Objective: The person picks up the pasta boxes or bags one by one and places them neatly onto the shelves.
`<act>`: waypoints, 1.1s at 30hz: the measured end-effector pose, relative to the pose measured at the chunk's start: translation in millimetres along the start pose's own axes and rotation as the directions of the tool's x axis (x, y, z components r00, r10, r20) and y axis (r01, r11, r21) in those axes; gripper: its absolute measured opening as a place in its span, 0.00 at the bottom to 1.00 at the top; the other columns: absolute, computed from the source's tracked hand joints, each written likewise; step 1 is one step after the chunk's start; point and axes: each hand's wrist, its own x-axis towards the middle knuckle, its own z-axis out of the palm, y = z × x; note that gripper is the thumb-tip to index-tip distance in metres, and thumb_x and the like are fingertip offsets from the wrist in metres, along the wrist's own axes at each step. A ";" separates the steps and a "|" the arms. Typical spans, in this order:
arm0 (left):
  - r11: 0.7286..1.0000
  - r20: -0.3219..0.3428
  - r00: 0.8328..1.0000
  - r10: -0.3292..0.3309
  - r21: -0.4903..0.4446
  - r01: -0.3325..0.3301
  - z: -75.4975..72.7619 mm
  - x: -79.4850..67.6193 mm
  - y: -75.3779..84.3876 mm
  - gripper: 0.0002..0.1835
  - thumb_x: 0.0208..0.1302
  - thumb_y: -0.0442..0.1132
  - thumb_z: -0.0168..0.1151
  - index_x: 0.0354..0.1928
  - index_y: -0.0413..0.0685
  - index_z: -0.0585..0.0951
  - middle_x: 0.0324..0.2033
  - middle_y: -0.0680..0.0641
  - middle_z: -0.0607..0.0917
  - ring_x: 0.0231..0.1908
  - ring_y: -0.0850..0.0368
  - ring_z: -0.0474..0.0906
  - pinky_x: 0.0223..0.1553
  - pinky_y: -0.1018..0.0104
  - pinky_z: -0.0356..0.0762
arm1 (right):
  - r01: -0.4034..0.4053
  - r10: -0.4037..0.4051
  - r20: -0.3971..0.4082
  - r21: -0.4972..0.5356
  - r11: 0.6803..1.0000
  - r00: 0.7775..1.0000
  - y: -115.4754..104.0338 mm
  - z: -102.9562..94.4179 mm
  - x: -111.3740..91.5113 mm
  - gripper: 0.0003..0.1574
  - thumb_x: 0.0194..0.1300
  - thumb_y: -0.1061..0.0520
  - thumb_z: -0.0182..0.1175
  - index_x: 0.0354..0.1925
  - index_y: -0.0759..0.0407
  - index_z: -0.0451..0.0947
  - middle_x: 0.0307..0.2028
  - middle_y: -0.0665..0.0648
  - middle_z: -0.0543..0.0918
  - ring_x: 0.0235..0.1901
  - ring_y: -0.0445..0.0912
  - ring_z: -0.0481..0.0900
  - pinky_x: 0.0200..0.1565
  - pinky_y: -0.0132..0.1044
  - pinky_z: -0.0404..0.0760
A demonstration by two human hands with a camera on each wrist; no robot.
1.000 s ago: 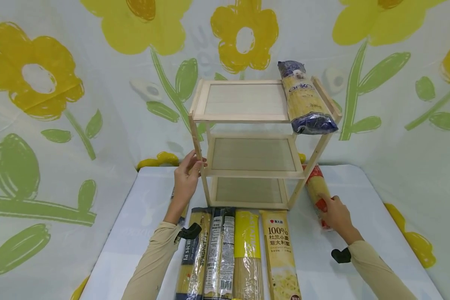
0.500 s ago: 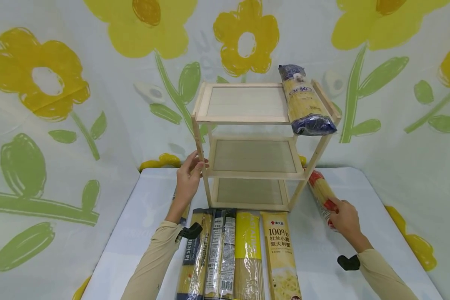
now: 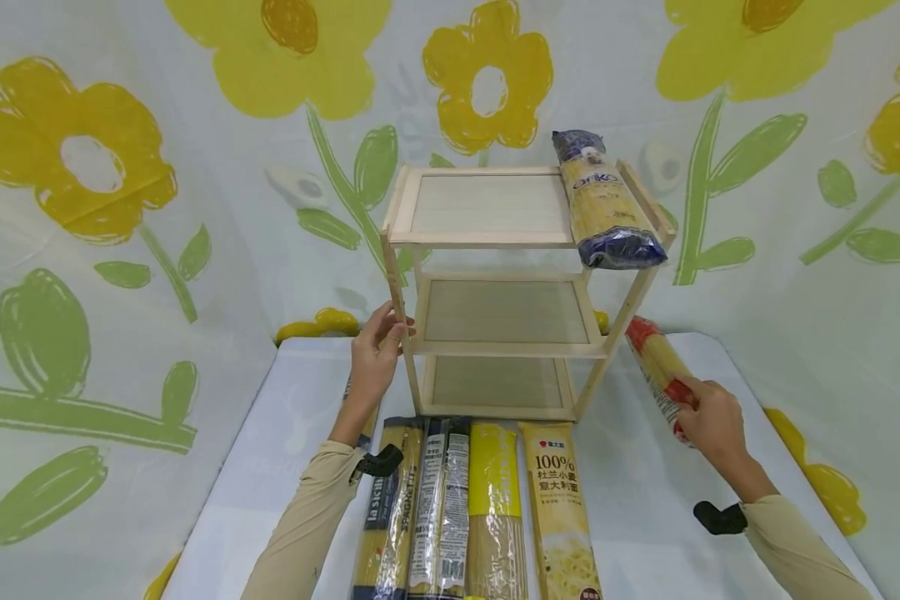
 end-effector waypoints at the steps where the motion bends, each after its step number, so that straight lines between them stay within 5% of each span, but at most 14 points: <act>1: 1.000 0.001 1.000 0.002 -0.001 -0.002 0.0 0.0 0.1 0.20 0.69 0.30 0.52 0.62 0.35 0.70 0.43 0.32 0.81 0.42 0.36 0.80 0.35 0.41 0.80 | -0.008 0.008 0.001 -0.004 1.000 1.000 -2.8 -4.6 2.2 0.28 0.42 0.73 0.52 0.47 0.73 0.79 0.32 0.75 0.79 0.26 0.61 0.76 0.19 0.46 0.72; 5: 1.000 -0.003 1.000 0.016 -0.009 -0.016 -0.1 0.3 0.5 0.19 0.69 0.29 0.51 0.61 0.34 0.70 0.42 0.31 0.81 0.42 0.34 0.80 0.35 0.42 0.80 | -0.045 0.045 0.026 -0.008 0.999 0.999 -16.7 -24.8 12.3 0.28 0.44 0.73 0.53 0.49 0.74 0.78 0.36 0.78 0.78 0.31 0.66 0.77 0.25 0.56 0.78; 10: 0.999 -0.004 0.999 0.034 -0.004 -0.034 -0.3 0.3 0.0 0.19 0.69 0.28 0.51 0.60 0.33 0.71 0.42 0.30 0.81 0.41 0.34 0.80 0.35 0.43 0.80 | -0.102 0.102 0.079 -0.006 0.995 0.992 -36.5 -52.3 23.3 0.29 0.47 0.73 0.53 0.52 0.75 0.76 0.42 0.80 0.76 0.34 0.67 0.75 0.25 0.55 0.80; 21: 1.000 -0.002 1.000 0.027 -0.001 -0.027 -0.1 0.9 -1.3 0.18 0.69 0.29 0.52 0.59 0.34 0.72 0.42 0.31 0.81 0.41 0.34 0.80 0.34 0.42 0.80 | -0.089 0.090 0.082 -0.011 0.996 0.993 -63.6 -98.0 38.2 0.27 0.49 0.73 0.56 0.51 0.76 0.75 0.44 0.81 0.75 0.37 0.71 0.73 0.26 0.61 0.79; 30: 0.999 -0.005 0.999 0.044 0.017 -0.044 0.0 0.6 -0.9 0.19 0.68 0.28 0.52 0.60 0.33 0.71 0.41 0.31 0.82 0.40 0.34 0.80 0.33 0.42 0.80 | -0.081 0.082 0.040 -0.014 0.997 0.996 -81.3 -129.1 50.9 0.26 0.50 0.73 0.56 0.51 0.74 0.77 0.45 0.82 0.75 0.37 0.72 0.74 0.15 0.26 0.71; 33: 0.999 -0.004 0.999 0.040 0.011 -0.040 0.0 0.7 -0.3 0.18 0.68 0.28 0.52 0.59 0.33 0.71 0.41 0.31 0.82 0.40 0.34 0.80 0.33 0.42 0.80 | -0.080 0.081 0.022 -0.038 0.996 0.996 -91.1 -140.6 56.1 0.25 0.51 0.72 0.57 0.51 0.74 0.77 0.45 0.82 0.75 0.37 0.72 0.73 0.15 0.27 0.71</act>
